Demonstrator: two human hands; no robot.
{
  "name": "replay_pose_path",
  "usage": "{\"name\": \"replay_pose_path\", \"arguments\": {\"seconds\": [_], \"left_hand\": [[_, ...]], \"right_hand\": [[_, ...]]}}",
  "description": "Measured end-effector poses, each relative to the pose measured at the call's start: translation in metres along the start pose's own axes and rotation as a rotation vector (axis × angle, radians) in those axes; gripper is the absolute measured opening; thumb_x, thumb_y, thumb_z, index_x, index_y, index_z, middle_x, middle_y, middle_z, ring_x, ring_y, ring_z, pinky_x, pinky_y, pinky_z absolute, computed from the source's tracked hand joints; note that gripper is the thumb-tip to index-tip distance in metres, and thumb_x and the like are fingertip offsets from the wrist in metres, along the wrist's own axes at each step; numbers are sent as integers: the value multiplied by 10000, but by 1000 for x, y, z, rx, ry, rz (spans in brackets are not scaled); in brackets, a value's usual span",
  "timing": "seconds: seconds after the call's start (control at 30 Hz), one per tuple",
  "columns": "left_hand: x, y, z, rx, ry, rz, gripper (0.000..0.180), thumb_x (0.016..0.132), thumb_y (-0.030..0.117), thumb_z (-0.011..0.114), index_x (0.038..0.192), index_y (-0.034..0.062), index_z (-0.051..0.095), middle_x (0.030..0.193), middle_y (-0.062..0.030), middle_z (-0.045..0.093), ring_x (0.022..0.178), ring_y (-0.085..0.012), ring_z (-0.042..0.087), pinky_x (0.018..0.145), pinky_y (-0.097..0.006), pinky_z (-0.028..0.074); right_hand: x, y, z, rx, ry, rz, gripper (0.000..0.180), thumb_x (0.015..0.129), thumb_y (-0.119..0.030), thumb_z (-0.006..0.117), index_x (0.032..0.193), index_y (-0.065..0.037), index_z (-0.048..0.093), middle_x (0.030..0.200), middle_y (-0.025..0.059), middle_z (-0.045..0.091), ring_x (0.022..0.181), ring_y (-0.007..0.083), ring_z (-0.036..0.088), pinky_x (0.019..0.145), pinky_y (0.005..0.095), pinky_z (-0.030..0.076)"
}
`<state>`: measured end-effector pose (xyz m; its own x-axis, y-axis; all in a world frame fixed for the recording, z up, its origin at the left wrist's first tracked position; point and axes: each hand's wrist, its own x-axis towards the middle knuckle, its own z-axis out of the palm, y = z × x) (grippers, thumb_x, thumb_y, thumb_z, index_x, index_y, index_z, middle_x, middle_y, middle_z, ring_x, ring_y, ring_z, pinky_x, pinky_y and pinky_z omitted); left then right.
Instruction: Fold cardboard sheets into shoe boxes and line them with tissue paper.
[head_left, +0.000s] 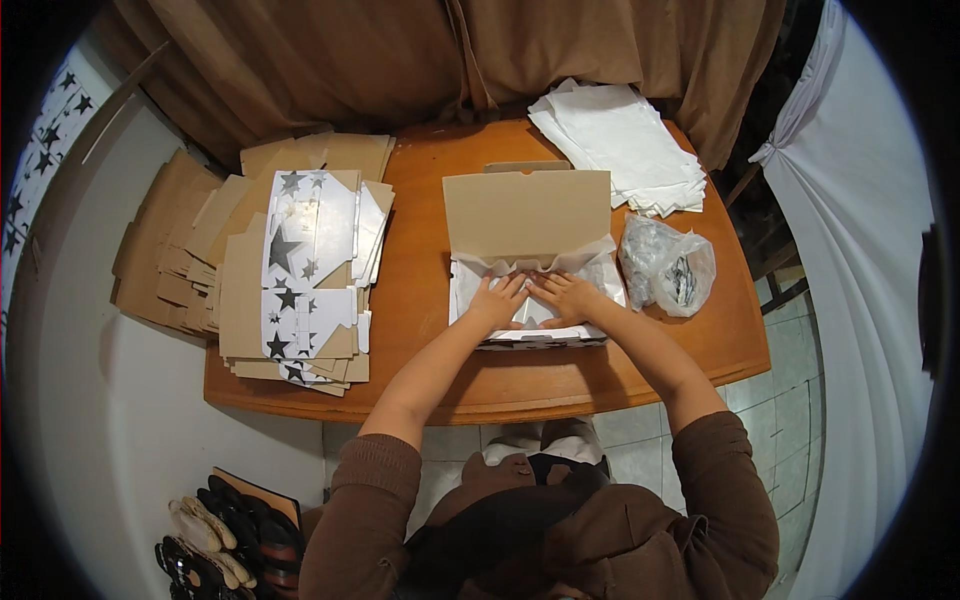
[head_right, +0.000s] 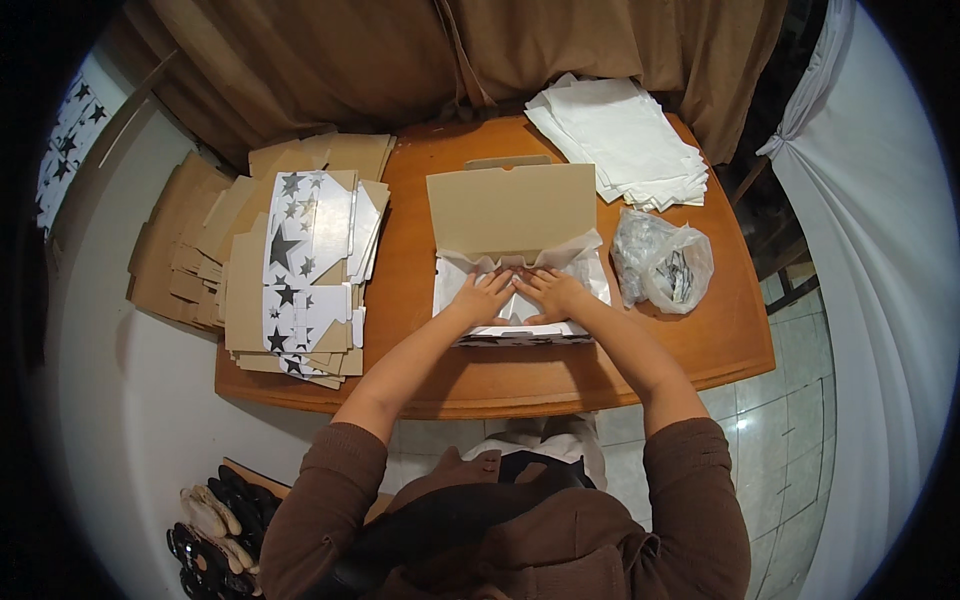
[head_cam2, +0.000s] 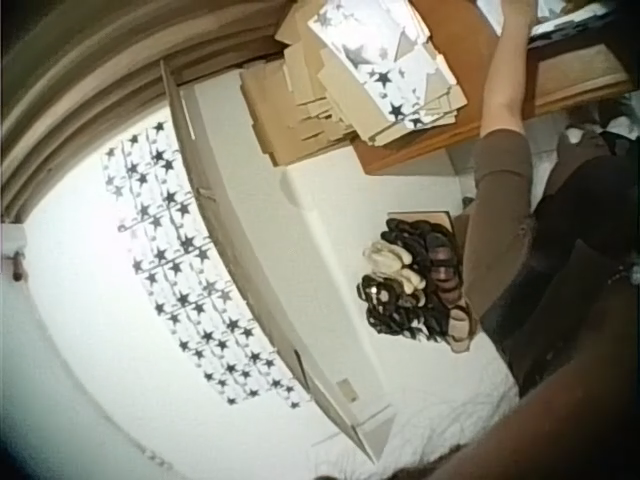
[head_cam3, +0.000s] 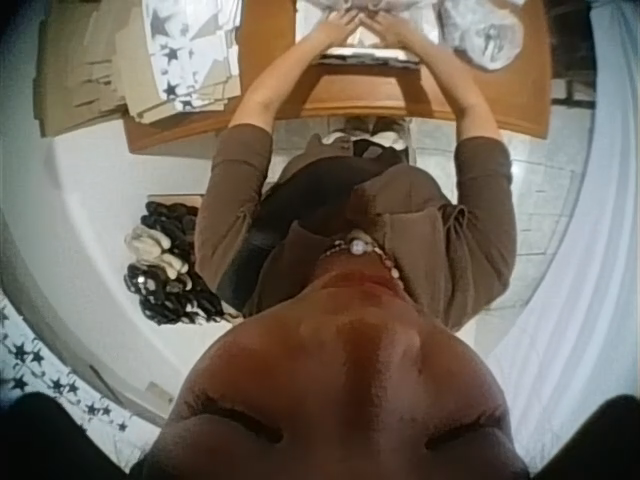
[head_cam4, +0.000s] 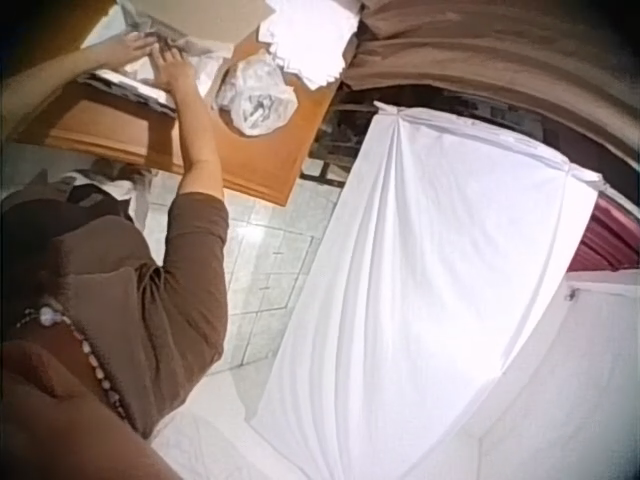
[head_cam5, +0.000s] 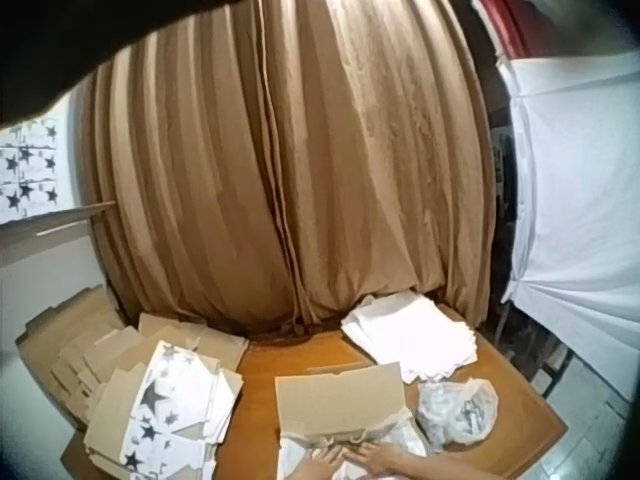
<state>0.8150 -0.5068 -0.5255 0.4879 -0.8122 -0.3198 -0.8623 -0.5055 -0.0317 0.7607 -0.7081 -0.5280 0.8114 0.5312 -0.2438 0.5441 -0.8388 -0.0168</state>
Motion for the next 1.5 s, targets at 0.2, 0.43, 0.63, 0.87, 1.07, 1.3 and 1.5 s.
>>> {"name": "replay_pose_path", "arguments": {"seconds": [0.2, 0.43, 0.63, 0.87, 1.07, 1.3, 1.5], "left_hand": [[13, 9, 7, 38, -254, -73, 859, 796, 664, 475, 1464, 213, 181, 1533, -40, 128, 1398, -232, 166, 1053, -614, 132], [17, 8, 9, 19, -340, -98, 858, 807, 680, 440, 1472, 235, 132, 1541, -28, 93, 1406, -221, 141, 1052, -602, 141], [18, 8, 9, 24, -338, -100, 877, 796, 702, 429, 1474, 240, 119, 1543, -28, 84, 1412, -216, 112, 1057, -595, 131], [16, 6, 8, -10, -360, -103, 905, 779, 732, 418, 1477, 263, 85, 1546, -27, 53, 1416, -219, 87, 1072, -577, 113], [10, -1, 5, -13, -391, -137, 930, 777, 654, 516, 1478, 263, 44, 1547, -24, -7, 1409, -231, 131, 1093, -546, 116], [8, -14, 25, 174, -412, -275, 794, 861, 310, 513, 1478, 123, 49, 1549, -31, 19, 1344, -211, 295, 1098, -453, 161], [6, -10, 20, 291, -506, -334, 790, 861, 296, 508, 1480, 130, 46, 1536, -23, 129, 1345, -196, 290, 1095, -442, 139]], "right_hand": [[7, -4, 13, 67, -262, 65, 932, 806, -691, 433, 1477, -162, 59, 1521, 160, 94, 1398, 297, 152, 1130, 433, 117], [13, -5, 15, 88, -355, 114, 982, 780, -690, 479, 1477, -202, -12, 1539, 100, 16, 1413, 263, 77, 1135, 436, 66], [13, -7, 9, 95, -394, 140, 985, 775, -670, 512, 1477, -219, -12, 1541, 85, 14, 1417, 247, 42, 1134, 448, 55], [14, -10, -1, 122, -442, 174, 1011, 743, -645, 576, 1476, -252, 1, 1543, 66, -6, 1420, 232, 10, 1131, 465, 71], [9, -9, 1, 121, -469, 257, 886, 812, -451, 589, 1476, -286, 25, 1546, 56, -31, 1415, 246, 96, 1116, 465, 125], [2, 3, 20, -10, -484, 357, 667, 915, -234, 423, 1473, -324, 68, 1549, 46, 11, 1394, 298, 177, 1095, 471, 155], [-7, -6, 4, -77, -524, 406, 643, 930, -179, 375, 1475, -305, 58, 1548, 60, -18, 1398, 281, 154, 1081, 529, 158]]}}
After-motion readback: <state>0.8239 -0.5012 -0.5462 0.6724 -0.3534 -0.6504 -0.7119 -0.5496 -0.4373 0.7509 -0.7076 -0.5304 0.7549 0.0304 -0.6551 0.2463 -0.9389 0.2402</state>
